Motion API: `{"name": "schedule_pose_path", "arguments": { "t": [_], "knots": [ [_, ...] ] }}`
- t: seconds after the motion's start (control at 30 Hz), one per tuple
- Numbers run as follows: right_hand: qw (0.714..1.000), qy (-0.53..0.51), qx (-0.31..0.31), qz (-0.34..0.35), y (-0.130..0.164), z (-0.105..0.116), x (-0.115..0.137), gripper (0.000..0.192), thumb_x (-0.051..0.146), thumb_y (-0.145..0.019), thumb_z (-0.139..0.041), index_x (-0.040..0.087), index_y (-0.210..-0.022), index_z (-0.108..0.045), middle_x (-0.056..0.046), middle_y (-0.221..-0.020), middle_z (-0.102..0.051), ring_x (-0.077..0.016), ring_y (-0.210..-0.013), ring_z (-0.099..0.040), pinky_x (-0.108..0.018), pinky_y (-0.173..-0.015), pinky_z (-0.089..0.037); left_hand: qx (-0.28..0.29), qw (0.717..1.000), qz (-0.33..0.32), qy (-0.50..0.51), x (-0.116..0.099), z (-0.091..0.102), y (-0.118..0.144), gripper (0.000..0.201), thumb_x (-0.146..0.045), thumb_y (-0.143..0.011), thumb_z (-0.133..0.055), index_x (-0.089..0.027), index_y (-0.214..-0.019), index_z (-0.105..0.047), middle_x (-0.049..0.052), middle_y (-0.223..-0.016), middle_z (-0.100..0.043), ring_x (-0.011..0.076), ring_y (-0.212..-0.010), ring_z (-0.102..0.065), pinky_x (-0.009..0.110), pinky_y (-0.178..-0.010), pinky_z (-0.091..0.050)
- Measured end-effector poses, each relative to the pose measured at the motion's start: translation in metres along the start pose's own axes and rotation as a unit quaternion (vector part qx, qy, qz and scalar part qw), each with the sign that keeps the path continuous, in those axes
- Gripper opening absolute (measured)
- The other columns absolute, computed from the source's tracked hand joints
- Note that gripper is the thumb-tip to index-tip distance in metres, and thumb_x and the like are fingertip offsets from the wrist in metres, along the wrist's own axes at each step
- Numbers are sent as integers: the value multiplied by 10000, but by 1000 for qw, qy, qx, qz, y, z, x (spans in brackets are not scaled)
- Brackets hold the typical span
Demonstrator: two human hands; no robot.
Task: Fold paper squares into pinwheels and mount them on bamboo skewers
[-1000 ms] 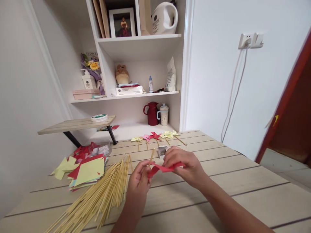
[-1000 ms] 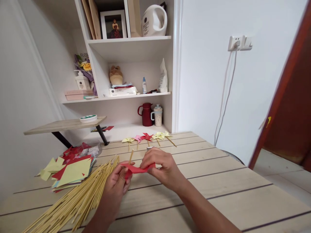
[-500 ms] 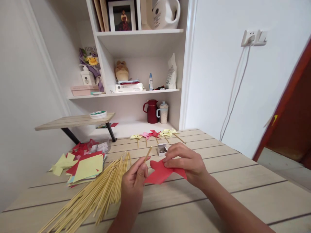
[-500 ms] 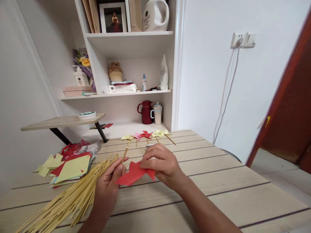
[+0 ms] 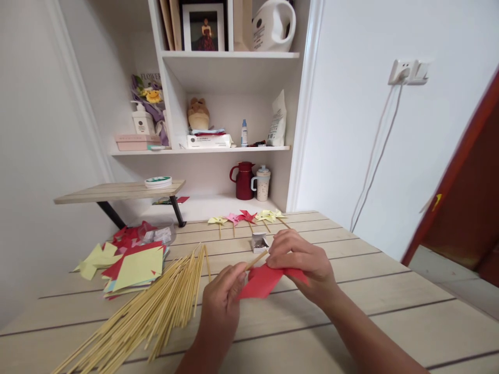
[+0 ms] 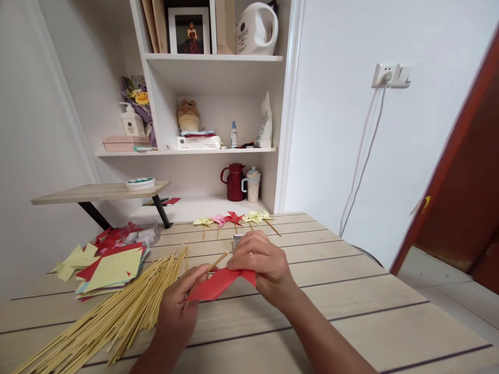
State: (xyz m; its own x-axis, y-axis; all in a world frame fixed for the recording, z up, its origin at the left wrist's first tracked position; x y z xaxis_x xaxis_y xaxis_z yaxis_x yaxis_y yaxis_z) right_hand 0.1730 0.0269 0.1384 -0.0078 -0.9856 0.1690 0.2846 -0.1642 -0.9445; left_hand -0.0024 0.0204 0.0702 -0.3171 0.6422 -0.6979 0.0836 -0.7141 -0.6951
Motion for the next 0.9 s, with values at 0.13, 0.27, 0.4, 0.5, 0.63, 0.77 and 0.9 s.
{"name": "schedule_pose_path", "arguments": {
  "t": [0.13,0.27,0.4,0.5,0.63,0.77,0.9],
  "knots": [
    [1000,-6,9,0,1,-3,0,179,190,-899,-637,286,-995,-754,-51,-781,-720,-208,-745,-634,-428,-739,-510,-18,999,38,0,-5,-2,2,255,-307,-890,-511,-237,-951,-748,66,-858,-750,219,-776,-691,297,-704,-519],
    [1000,-13,4,1,1,-3,1,169,187,-895,-643,277,-983,-756,-49,-776,-723,-206,-742,-635,-422,-741,-513,-25,998,49,-11,-13,-2,2,219,-275,-877,-519,-237,-898,-733,50,-810,-738,205,-736,-681,282,-687,-504],
    [1000,-13,1,0,1,-4,3,139,236,-910,-637,268,-978,-753,-52,-778,-723,-206,-753,-638,-427,-762,-522,-15,999,0,-46,-16,-4,3,244,-204,-879,-475,-230,-920,-714,42,-793,-728,183,-706,-671,262,-648,-485],
    [1000,-15,-2,6,0,-5,5,123,229,-904,-645,255,-966,-748,-49,-769,-718,-204,-755,-645,-416,-745,-532,-6,996,-51,-79,-19,-4,4,284,-164,-881,-437,-218,-981,-697,45,-822,-729,180,-731,-679,258,-641,-497],
    [1000,-17,-4,14,-3,-4,7,121,195,-895,-649,236,-965,-739,-53,-766,-719,-204,-748,-646,-409,-722,-533,15,985,-111,-133,-25,-6,4,313,-94,-868,-419,-205,-1028,-665,30,-833,-730,162,-730,-690,238,-630,-511],
    [1000,-15,-5,12,-4,-3,8,143,184,-898,-639,241,-984,-738,-54,-763,-720,-208,-755,-641,-418,-725,-530,11,979,-126,-162,-26,-6,5,332,-54,-846,-420,-196,-1035,-653,25,-853,-733,157,-761,-704,230,-651,-526],
    [1000,-15,-2,5,-4,-3,8,142,204,-907,-629,248,-985,-739,-52,-768,-722,-210,-756,-641,-424,-731,-530,-2,976,-133,-174,-26,-6,8,324,-71,-857,-423,-197,-1034,-663,21,-835,-728,157,-730,-697,234,-626,-522]
  ]
}}
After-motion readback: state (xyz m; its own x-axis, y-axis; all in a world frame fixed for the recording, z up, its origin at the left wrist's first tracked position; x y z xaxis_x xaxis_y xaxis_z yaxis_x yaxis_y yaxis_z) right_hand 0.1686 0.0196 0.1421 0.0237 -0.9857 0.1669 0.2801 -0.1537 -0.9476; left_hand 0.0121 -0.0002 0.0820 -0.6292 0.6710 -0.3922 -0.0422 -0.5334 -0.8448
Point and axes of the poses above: each hand's wrist, its own y-axis away from the middle knuckle, its own z-axis out of the back of the hand, x = y × z, the point moved 8 cm from there along -y, towards the middle knuckle
